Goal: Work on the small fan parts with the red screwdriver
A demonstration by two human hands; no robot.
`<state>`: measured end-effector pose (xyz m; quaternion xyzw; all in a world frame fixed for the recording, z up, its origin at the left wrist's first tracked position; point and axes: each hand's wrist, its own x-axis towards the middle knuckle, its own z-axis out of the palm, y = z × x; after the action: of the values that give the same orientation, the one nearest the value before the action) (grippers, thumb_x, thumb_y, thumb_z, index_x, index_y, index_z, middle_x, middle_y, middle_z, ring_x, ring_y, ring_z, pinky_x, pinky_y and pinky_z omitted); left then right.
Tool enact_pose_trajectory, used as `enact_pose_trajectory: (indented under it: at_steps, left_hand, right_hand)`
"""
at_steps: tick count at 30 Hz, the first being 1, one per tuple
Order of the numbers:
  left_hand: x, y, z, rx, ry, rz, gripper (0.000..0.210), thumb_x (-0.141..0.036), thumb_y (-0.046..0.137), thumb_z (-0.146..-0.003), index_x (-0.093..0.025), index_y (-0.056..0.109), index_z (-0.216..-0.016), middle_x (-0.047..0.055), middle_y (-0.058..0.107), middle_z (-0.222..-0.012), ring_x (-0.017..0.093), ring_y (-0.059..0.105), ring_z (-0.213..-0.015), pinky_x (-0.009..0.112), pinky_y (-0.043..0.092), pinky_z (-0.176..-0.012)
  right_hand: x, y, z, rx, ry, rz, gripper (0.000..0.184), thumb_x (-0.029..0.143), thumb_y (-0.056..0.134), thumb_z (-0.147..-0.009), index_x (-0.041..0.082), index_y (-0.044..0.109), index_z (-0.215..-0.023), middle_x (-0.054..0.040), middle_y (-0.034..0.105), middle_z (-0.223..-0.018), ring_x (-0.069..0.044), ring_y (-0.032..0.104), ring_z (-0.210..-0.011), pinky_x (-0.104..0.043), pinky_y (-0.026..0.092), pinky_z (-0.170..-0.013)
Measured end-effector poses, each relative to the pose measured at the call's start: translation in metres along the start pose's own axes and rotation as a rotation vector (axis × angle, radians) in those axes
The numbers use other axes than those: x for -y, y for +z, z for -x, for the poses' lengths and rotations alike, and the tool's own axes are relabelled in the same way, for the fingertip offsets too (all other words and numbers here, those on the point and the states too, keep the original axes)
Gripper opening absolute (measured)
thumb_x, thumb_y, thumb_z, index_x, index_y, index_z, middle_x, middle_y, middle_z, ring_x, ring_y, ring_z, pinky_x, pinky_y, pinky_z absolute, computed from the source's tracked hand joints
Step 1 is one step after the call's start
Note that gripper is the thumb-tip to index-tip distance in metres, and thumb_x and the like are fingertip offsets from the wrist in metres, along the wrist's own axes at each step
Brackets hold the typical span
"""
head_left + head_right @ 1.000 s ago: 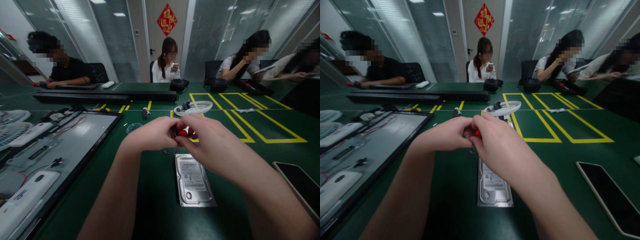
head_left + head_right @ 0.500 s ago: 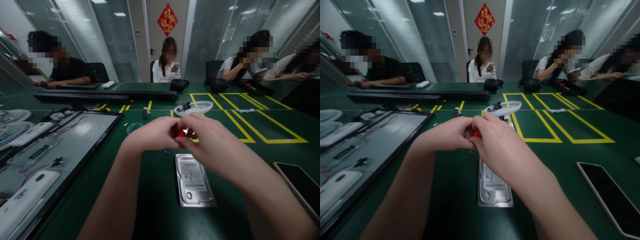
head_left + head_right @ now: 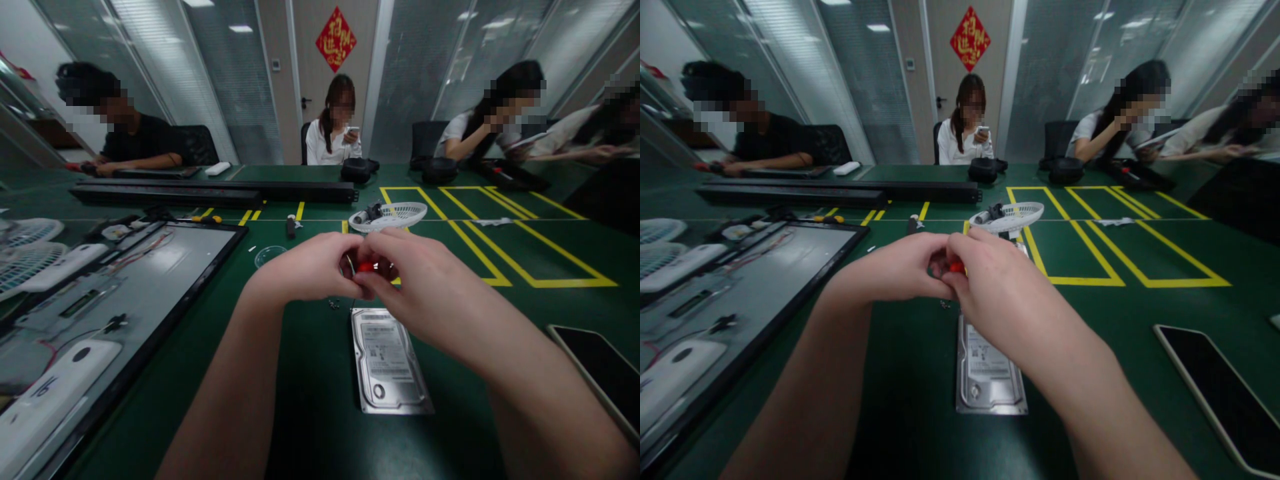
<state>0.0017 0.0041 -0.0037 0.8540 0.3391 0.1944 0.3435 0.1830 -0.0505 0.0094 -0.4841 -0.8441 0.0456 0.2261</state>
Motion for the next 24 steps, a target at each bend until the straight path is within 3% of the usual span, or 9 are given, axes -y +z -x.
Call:
enact_pose_trajectory:
  at_steps: [5,11,13,17,24]
  left_hand:
    - [0.0000,-0.0008,0.0009,0.029,0.009,-0.010,0.023,-0.020,0.073,-0.076,-0.017,0.068,-0.098,0.001,0.072,-0.091,0.017,0.065,-0.080,0.025,0.047,-0.066]
    - [0.0001,-0.0007,0.0001,0.016,-0.004,0.015,0.032,-0.024,0.078,-0.072,-0.015,0.068,-0.101,0.001,0.070,-0.090,0.016,0.062,-0.076,0.025,0.047,-0.063]
    - [-0.0015,-0.0008,0.0008,0.007,0.003,0.016,0.034,-0.023,0.077,-0.072,-0.016,0.069,-0.104,0.001,0.070,-0.091,0.016,0.063,-0.077,0.025,0.047,-0.064]
    - [-0.0025,-0.0013,0.0014,0.014,-0.001,-0.011,0.028,-0.021,0.074,-0.075,-0.016,0.071,-0.102,0.002,0.072,-0.093,0.017,0.064,-0.079,0.026,0.046,-0.066]
    - [0.0004,-0.0006,0.0006,0.016,-0.028,0.013,0.037,-0.027,0.080,-0.071,-0.016,0.069,-0.106,0.001,0.070,-0.090,0.016,0.061,-0.075,0.025,0.046,-0.064]
  right_hand:
    - [-0.0003,-0.0010,0.0024,-0.007,-0.063,-0.049,0.023,0.003,0.056,-0.088,0.020,0.069,-0.099,-0.0035,0.068,-0.095,-0.019,0.062,-0.083,-0.032,0.041,-0.073]
    - [0.0012,-0.0021,0.0009,-0.014,0.019,0.010,0.007,0.022,0.068,-0.091,0.018,0.068,-0.097,-0.0066,0.067,-0.098,-0.022,0.062,-0.086,-0.033,0.043,-0.073]
    - [0.0008,-0.0029,0.0003,0.000,0.030,0.014,0.004,0.018,0.066,-0.091,0.018,0.068,-0.094,-0.0063,0.067,-0.095,-0.022,0.061,-0.083,-0.033,0.042,-0.071]
    - [0.0004,-0.0038,0.0011,0.011,-0.019,-0.023,0.020,0.005,0.056,-0.089,0.019,0.069,-0.096,-0.0055,0.069,-0.095,-0.020,0.062,-0.082,-0.032,0.042,-0.072]
    - [0.0014,-0.0026,0.0002,0.006,0.028,-0.007,0.006,0.018,0.069,-0.088,0.018,0.069,-0.094,-0.0060,0.069,-0.093,-0.022,0.062,-0.083,-0.032,0.042,-0.070]
